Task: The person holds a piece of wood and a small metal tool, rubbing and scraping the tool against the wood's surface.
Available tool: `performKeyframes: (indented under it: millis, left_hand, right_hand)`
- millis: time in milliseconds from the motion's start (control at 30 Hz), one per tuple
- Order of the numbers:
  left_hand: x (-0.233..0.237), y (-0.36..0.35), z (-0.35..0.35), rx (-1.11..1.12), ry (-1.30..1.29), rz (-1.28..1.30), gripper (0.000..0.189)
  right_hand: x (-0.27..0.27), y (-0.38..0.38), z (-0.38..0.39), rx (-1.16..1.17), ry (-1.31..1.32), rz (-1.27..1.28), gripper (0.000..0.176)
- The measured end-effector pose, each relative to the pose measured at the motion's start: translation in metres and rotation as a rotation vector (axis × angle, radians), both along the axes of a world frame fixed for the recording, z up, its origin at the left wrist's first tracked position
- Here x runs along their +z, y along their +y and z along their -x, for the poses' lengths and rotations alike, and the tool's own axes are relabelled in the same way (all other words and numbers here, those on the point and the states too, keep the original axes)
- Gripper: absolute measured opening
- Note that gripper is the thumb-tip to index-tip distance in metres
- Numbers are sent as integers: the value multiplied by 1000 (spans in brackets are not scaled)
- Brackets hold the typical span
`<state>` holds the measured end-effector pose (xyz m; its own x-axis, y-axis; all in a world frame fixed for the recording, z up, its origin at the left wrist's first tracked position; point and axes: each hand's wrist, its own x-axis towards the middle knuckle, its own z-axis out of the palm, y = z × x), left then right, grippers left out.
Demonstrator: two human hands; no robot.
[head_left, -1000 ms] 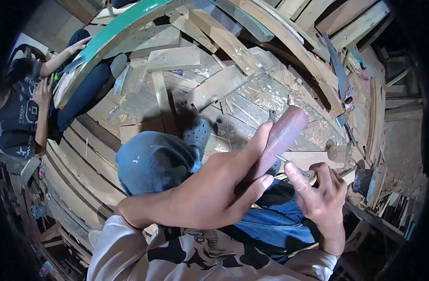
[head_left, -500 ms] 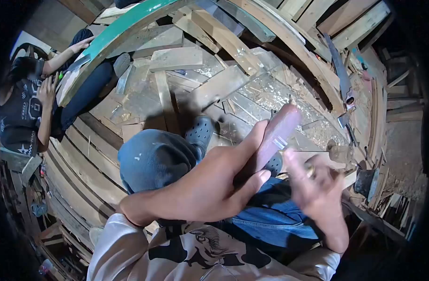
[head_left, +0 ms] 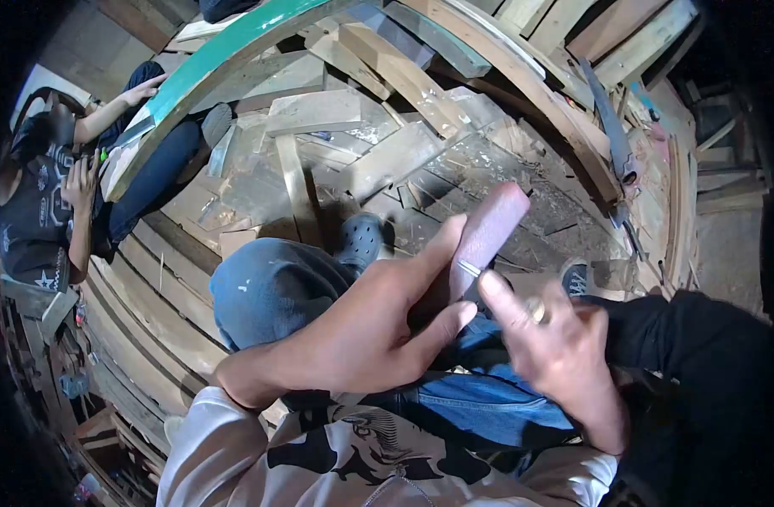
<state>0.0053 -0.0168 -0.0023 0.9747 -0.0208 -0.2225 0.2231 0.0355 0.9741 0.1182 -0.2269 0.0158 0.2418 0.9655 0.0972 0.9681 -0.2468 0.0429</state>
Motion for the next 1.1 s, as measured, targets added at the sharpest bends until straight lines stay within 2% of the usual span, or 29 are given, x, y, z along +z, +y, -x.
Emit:
performKeyframes:
  millis: [33, 67, 133, 167, 200, 267, 300, 333, 400, 467, 533, 567, 600, 667, 700, 733, 800, 867, 900, 967, 1000, 1067, 1100]
  left_hand:
    - [-1, -2, -2, 11, -63, -51, 66]
    - [1, -3, -2, 11, -63, -48, 66]
    - [11, 2, -4, -5, 42, 102, 59]
    - [7, 1, -2, -13, 1, 170, 54]
    - [8, 1, -3, -12, 3, 167, 54]
    - [8, 0, -7, -16, -33, 62, 52]
    - [5, 0, -6, -14, -18, 59, 54]
    - [3, 0, -6, -14, -20, 60, 54]
    - [1, 0, -5, -30, -88, 26, 59]
    - [3, 1, -7, -25, -71, 53, 64]
    - [6, 0, -9, -16, 0, 112, 61]
    - [7, 0, -8, -24, 7, 92, 62]
    - [3, 0, -7, -30, -44, 73, 62]
    - [3, -1, -7, -43, -79, 62, 61]
    - [2, 0, -7, -48, -76, 64, 61]
    - [1, 0, -6, -43, -87, 30, 61]
    - [4, 3, -7, -32, -113, -18, 61]
    - [8, 3, -6, -57, -32, 66, 62]
    - [-2, 1, -9, -22, -182, 7, 62]
    - [-1, 2, -2, -42, -101, 49, 62]
    - [4, 4, -3, -55, -36, 78, 62]
    - [9, 4, -2, -48, 11, 147, 62]
    - [8, 4, -2, -27, 18, 130, 62]
  right_hand:
    - [-7, 2, -6, -95, 89, -90, 70]
    - [-5, 2, -14, -146, 45, -21, 72]
    - [-5, -1, -7, -131, 55, -55, 70]
    - [-9, -4, 0, -77, -41, -112, 67]
    - [-11, -4, -1, -19, 30, -143, 64]
    - [-4, 0, -14, -95, 17, -36, 65]
    - [-8, -2, -23, -193, 125, -118, 65]
    - [-6, 0, -17, -222, 115, -92, 67]
    - [-5, -2, 3, -26, 79, -25, 65]
    - [-12, -2, -6, 27, 170, -125, 66]
    - [-10, -2, -24, -215, 60, -62, 68]
    - [-8, 0, -16, -233, 44, 0, 68]
    - [-8, -2, -11, -65, 59, -67, 64]
    - [-6, -4, -1, -3, 169, -26, 64]
    - [-9, -10, -10, -10, 73, -1, 67]
    - [-8, -6, -18, -145, 75, -25, 68]
    - [-9, -7, -3, -53, 156, -74, 66]
    - [-6, -3, -7, 27, 176, -82, 67]
    - [-8, -4, -19, -82, 122, -80, 69]
    - [-9, -6, -25, -231, 117, -67, 73]
    - [-9, -7, -12, -130, 10, -61, 74]
    - [-5, -6, 0, 62, 108, -33, 75]
    - [-10, -7, -4, 38, 110, -96, 76]
